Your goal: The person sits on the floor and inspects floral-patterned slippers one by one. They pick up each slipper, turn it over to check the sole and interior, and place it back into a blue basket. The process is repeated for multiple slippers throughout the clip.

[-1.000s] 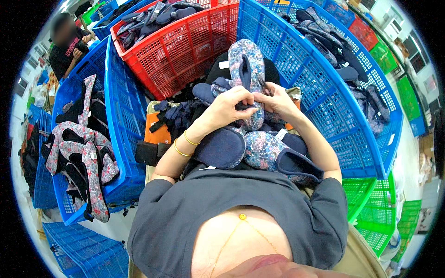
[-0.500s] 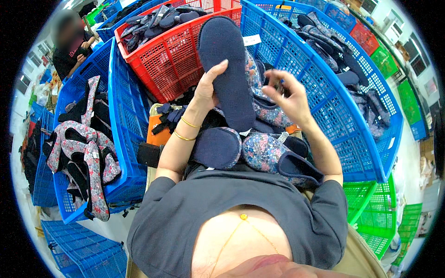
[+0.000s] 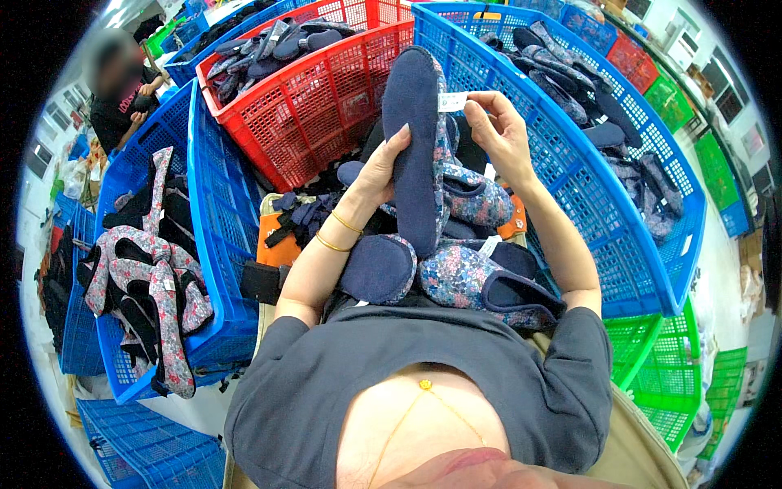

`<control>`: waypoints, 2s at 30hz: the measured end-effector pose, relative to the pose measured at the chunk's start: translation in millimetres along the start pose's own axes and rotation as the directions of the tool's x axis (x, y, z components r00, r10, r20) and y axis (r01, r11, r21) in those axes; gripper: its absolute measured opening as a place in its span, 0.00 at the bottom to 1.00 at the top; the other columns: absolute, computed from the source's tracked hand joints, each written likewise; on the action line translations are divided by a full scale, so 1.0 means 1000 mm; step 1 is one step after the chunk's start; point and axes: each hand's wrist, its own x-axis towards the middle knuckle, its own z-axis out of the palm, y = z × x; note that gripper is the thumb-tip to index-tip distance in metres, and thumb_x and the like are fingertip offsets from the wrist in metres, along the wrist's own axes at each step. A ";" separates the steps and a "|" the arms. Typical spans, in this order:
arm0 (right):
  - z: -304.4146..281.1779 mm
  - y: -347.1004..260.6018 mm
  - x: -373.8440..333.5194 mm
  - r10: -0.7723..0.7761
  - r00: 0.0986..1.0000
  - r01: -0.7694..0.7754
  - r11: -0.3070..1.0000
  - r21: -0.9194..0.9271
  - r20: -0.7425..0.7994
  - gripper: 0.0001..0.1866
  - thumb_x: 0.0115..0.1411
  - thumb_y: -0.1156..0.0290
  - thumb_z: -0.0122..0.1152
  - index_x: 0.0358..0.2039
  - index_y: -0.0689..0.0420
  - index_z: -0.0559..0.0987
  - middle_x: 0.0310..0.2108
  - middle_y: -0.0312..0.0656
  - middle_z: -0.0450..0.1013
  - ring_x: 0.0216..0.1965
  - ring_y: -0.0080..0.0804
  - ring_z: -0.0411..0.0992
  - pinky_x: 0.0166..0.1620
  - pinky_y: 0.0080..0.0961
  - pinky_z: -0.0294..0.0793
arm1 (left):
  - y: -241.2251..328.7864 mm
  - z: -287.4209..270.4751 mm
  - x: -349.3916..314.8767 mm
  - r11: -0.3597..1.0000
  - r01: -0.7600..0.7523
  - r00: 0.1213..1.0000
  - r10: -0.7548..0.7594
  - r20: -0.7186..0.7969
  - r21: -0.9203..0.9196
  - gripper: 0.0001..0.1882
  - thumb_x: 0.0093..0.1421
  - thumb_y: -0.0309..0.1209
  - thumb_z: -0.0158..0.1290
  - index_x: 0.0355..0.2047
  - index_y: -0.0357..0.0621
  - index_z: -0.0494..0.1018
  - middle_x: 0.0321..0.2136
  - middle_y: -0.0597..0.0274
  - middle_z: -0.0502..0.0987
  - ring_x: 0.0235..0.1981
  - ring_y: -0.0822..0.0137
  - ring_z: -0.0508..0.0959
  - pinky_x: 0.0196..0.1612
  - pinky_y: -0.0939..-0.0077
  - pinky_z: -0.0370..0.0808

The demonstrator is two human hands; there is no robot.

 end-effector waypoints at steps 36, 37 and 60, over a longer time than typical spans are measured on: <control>-0.056 0.004 0.029 -0.347 0.887 0.148 0.838 -0.525 -0.305 0.08 0.59 0.69 0.64 0.31 0.61 0.79 0.23 0.33 0.71 0.24 0.16 0.64 0.27 0.16 0.63 | 0.035 0.041 0.002 0.899 -0.227 0.965 0.260 -0.041 0.374 0.18 0.61 0.35 0.56 0.44 0.33 0.73 0.36 0.54 0.80 0.33 0.68 0.80 0.36 0.75 0.80; -0.075 0.008 0.026 -0.304 0.904 0.078 0.807 -0.585 -0.299 0.09 0.58 0.69 0.63 0.30 0.61 0.79 0.22 0.37 0.73 0.23 0.20 0.67 0.28 0.19 0.66 | 0.042 0.042 -0.001 0.903 -0.223 0.966 0.255 -0.039 0.367 0.18 0.62 0.36 0.55 0.45 0.32 0.72 0.35 0.52 0.80 0.32 0.65 0.81 0.34 0.73 0.81; -0.003 0.004 -0.024 0.023 0.999 -0.024 0.999 0.030 0.029 0.21 0.58 0.68 0.66 0.49 0.61 0.72 0.27 0.28 0.65 0.30 0.12 0.63 0.31 0.12 0.63 | 0.043 0.024 0.011 0.984 -0.060 0.994 0.074 -0.080 0.165 0.24 0.61 0.43 0.54 0.49 0.36 0.71 0.39 0.55 0.79 0.36 0.67 0.81 0.39 0.72 0.81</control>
